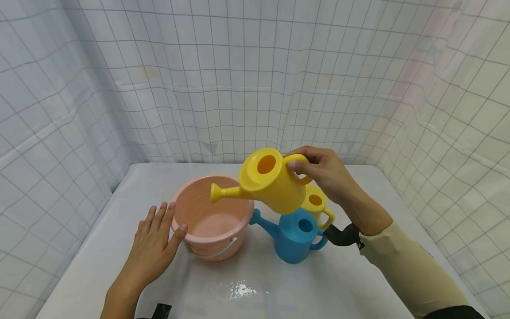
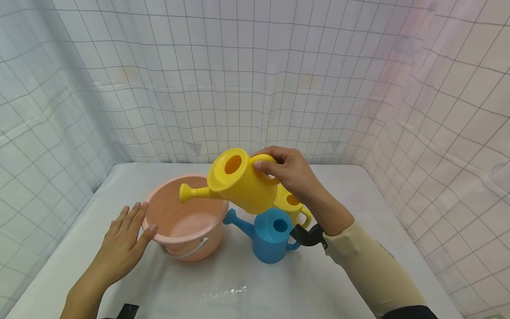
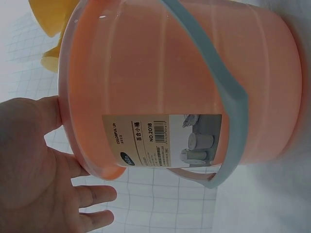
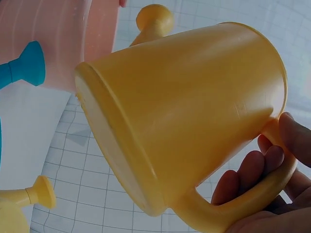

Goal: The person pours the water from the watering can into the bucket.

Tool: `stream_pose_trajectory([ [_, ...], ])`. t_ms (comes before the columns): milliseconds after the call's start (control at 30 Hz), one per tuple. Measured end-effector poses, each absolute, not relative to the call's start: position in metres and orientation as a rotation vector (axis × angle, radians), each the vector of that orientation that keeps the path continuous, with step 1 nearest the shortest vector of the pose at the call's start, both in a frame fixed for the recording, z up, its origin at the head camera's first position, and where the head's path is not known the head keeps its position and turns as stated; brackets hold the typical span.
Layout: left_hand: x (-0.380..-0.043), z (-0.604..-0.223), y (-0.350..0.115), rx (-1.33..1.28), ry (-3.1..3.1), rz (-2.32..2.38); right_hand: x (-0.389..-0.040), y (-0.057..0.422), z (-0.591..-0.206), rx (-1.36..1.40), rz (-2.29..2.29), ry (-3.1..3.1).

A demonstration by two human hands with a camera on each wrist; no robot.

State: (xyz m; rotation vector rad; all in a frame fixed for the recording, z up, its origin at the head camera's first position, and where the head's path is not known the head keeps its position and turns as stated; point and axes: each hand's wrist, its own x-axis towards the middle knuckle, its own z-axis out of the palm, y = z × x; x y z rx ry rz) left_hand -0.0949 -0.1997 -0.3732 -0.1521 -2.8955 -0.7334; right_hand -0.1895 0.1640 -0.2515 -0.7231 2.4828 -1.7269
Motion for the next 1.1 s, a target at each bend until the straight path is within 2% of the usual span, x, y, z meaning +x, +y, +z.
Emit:
stream_pose_trajectory([
  [1100, -0.096, -0.375, -0.201, -0.172, -2.895, -0.726, -0.186, 0.156, -0.235, -0.689, -1.558, 2.561],
])
